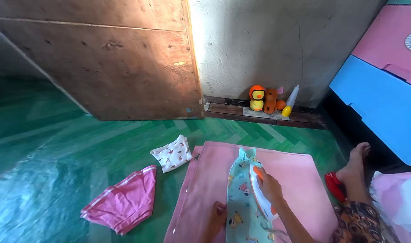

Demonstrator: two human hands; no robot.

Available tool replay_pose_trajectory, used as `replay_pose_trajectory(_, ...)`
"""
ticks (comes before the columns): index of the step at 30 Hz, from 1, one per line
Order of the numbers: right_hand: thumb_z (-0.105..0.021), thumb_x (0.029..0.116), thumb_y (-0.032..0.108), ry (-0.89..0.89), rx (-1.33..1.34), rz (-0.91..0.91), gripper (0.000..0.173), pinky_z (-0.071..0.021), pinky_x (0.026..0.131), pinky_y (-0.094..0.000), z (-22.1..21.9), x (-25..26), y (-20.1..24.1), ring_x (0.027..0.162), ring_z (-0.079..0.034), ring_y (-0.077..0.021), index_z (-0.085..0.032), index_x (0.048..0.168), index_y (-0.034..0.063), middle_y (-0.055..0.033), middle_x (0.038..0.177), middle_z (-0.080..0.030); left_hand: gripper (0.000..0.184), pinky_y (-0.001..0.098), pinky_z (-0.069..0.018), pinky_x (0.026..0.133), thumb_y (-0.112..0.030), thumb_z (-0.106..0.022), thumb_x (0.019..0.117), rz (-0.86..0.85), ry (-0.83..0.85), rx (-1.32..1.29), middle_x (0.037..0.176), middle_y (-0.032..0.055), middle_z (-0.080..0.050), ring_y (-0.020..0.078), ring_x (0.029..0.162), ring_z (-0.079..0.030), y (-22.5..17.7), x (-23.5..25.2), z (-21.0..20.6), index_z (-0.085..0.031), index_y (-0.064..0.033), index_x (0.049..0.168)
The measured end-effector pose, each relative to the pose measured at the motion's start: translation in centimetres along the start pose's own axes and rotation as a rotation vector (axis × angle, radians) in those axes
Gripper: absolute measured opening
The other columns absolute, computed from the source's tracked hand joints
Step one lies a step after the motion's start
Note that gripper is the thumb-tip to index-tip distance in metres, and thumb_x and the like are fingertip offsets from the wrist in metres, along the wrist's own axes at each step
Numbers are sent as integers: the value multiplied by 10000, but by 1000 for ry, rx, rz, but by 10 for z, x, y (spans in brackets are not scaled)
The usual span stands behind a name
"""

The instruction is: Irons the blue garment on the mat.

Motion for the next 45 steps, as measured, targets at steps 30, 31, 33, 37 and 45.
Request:
replay_pose_trajectory(30,-415,1109,376,54,-48,-45,501,-553,940,-543,-25,-36,23,1145,-685,-373,-369,1596,267,-184,1305,-665,318,474,-533,960,-243,-607,1034,-86,101,191,1127,188,-702,292,1043,-687,5,-3,-2,-669,19,1203)
replay_pose_trajectory(31,-410,1111,379,59,-48,-46,503,-551,944,-543,-23,-34,25,1151,-681,-377,-361,1599,267,-185,1315,-659,317,473,-532,962,-243,-607,1034,-77,102,195,1133,188,-702,290,1044,-688,4,-3,-2,-670,17,1205)
replay_pose_trajectory(33,-408,1113,381,58,-57,-47,503,-552,942,-543,-21,-28,31,1155,-681,-382,-355,1600,268,-191,1314,-658,325,468,-531,971,-247,-605,1036,-65,108,203,1145,187,-704,287,1055,-689,4,-3,-2,-669,15,1218)
replay_pose_trajectory(37,-398,1117,371,56,-64,-43,497,-550,946,-535,-18,-17,42,1167,-675,-377,-348,1601,271,-189,1319,-656,335,470,-527,970,-258,-601,1040,-70,117,218,1130,188,-703,287,1045,-687,5,-1,-2,-663,18,1221)
replay_pose_trajectory(45,-411,1116,364,54,-61,-32,503,-546,951,-533,-17,-7,47,1170,-675,-374,-333,1603,262,-188,1311,-660,314,471,-531,942,-243,-594,1039,-89,100,199,1082,193,-701,290,1011,-685,7,-1,-4,-668,26,1182)
Point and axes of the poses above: each hand's wrist, its own x-axis towards the middle knuckle, its own z-axis out of the back of the hand, y = z × x, the point moved 2 cm from there along x, towards the middle knuckle
